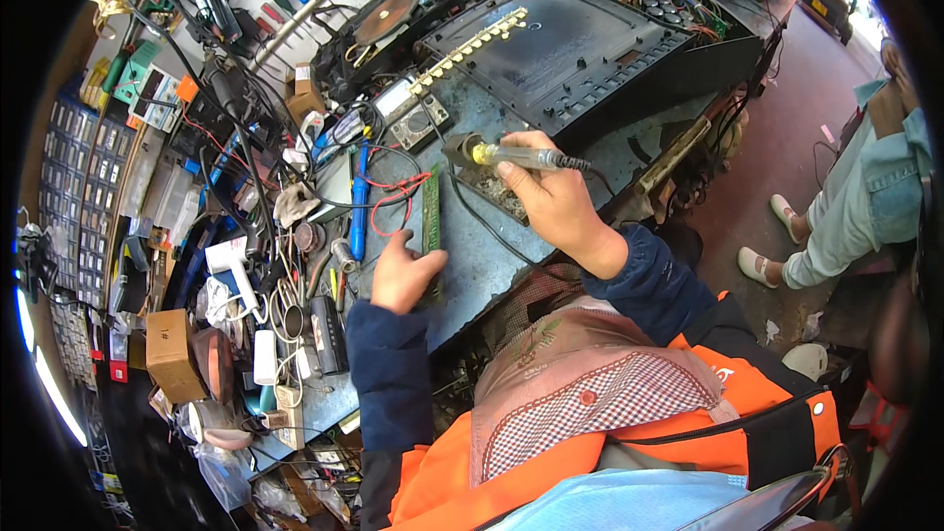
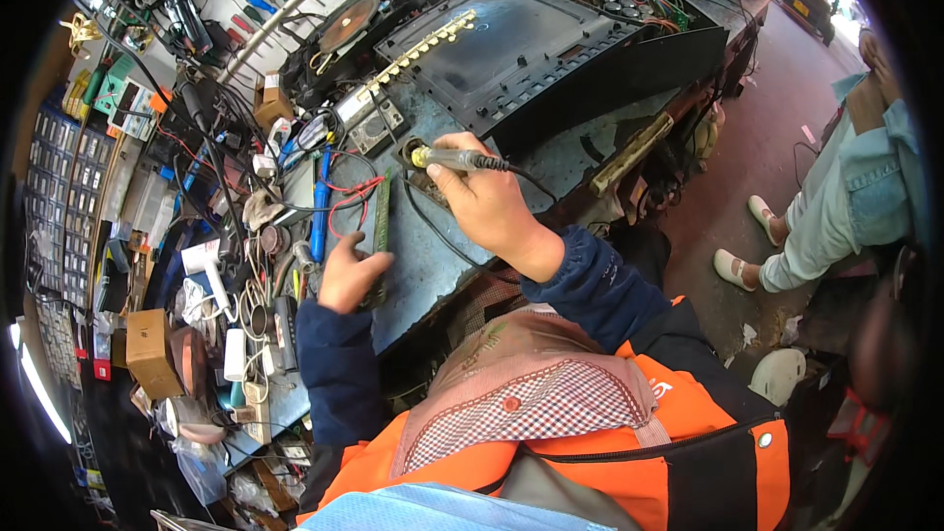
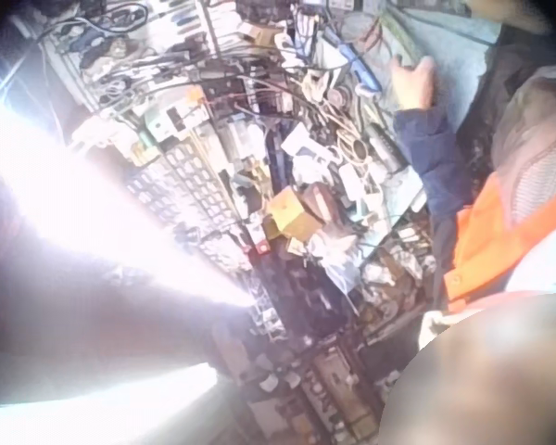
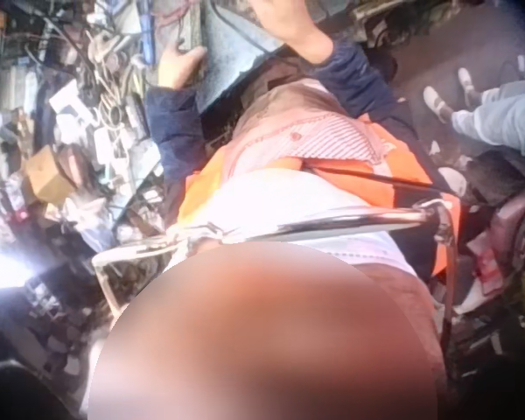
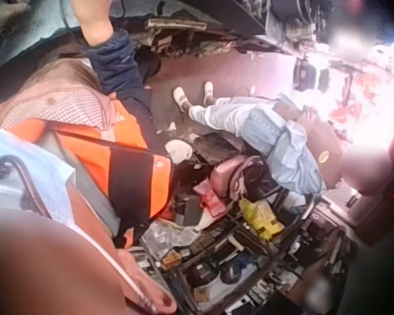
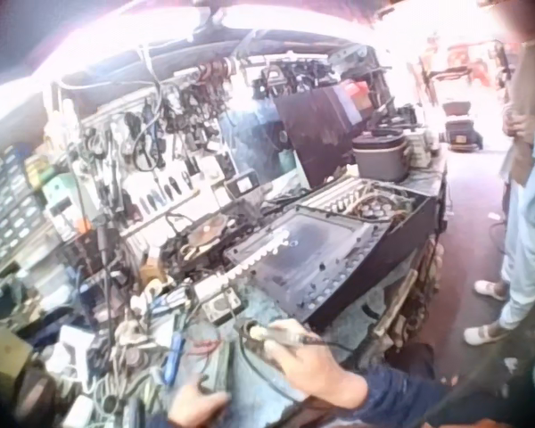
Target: The person repairs a circuit board by soldering wires and components, testing connections with a multimeter, and using a screwdriver to adjust parts. They handle a green circuit board, wires, and a multimeter throughout the process.
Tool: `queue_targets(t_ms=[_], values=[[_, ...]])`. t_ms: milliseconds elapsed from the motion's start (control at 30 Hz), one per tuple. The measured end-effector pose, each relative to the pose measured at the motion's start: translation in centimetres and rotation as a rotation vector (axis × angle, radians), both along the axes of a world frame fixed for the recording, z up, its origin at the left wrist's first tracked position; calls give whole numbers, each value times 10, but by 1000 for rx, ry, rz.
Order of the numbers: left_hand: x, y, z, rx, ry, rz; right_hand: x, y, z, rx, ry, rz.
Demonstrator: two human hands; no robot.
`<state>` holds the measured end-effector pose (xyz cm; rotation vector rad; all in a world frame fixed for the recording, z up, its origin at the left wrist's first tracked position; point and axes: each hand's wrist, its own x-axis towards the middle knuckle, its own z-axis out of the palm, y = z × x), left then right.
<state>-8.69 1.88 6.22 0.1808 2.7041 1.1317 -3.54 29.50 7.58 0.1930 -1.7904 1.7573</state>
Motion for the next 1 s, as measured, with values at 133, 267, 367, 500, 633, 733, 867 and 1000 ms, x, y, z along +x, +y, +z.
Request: queue_targets(t_ms=[133, 267, 367, 500, 633, 733, 867, 1000], values=[[26, -36, 43, 624, -403, 33, 2, -5, -18, -180, -130, 79], [55, -67, 69, 958, -390, -56, 23, -14, -12, -668, -433, 287], [66, -61, 85, 1175, -425, -151, 21, -23, -28, -569, -462, 454], [77, -29, 77, 1120, -184, -160, 42, -51, -19, 5, -119, 692], [93, 13, 79, 992, 45, -142, 60, -59, 15, 148, -178, 772], [95, 26, 87, 821, 119, -190, 60, -53, 17, 93, -242, 823], [36, 6, 83, 873, 96, -95, 52, -44, -34, -193, 87, 840], [-89, -23, 68, 1106, -105, 80, 36, -45, -58, 110, 330, 672]])
